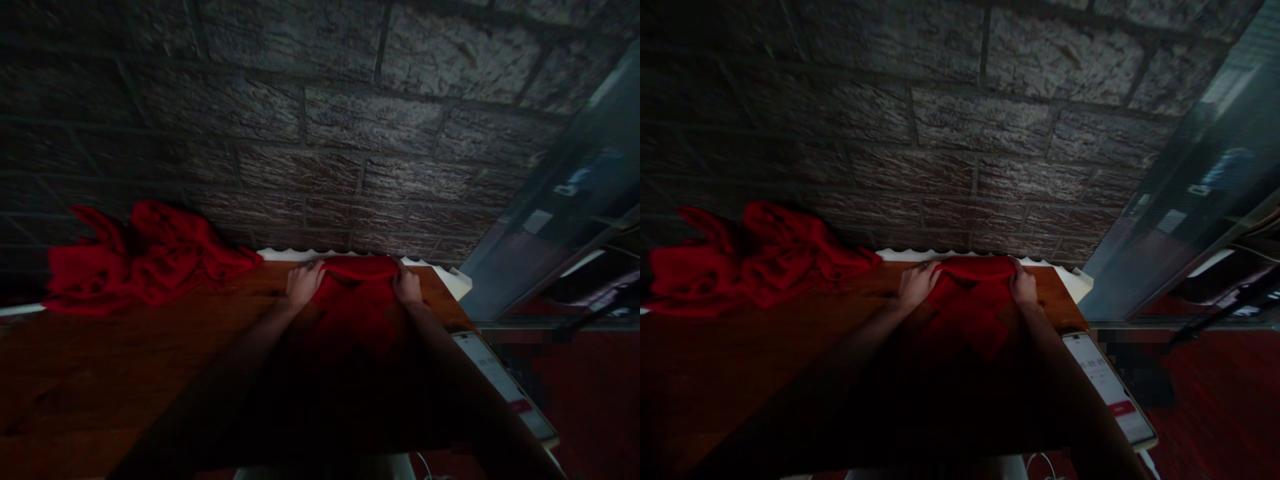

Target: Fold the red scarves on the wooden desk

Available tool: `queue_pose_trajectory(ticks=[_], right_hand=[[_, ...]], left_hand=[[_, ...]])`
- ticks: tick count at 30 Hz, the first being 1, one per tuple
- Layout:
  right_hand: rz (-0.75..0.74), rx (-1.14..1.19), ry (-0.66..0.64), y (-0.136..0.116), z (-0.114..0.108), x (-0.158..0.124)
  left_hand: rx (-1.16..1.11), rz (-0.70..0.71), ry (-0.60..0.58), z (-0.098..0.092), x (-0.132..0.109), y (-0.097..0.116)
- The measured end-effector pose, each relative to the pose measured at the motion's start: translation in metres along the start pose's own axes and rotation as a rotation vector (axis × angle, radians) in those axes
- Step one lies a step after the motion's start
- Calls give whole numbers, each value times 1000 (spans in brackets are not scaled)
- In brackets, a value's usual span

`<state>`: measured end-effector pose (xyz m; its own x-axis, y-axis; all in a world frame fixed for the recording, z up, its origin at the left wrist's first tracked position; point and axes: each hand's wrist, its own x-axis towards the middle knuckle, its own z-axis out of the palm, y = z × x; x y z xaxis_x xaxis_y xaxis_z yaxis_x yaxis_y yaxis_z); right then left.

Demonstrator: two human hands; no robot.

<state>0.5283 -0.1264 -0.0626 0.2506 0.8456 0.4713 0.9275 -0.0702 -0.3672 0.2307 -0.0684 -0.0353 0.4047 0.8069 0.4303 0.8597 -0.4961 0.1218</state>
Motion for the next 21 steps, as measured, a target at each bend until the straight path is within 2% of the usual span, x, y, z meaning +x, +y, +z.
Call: queue_pose_trajectory(ticks=[5,11,13,18,21], right_hand=[[99,-112,-68,-3,-3,-5],[-87,-177,-134,-16,-12,-7],[-99,-160,-145,-17,-12,-7],[92,-86,-128,-7,-11,-10],[137,-68,-151,1,-10,-13]], left_hand=[[-57,50,-58,-2,-2,-2],[-53,79,-42,-9,-2,-3],[-52,115,-35,-9,-2,-4],[-38,176,-119,-6,-6,-6],[-37,171,-159,-6,-10,-4]])
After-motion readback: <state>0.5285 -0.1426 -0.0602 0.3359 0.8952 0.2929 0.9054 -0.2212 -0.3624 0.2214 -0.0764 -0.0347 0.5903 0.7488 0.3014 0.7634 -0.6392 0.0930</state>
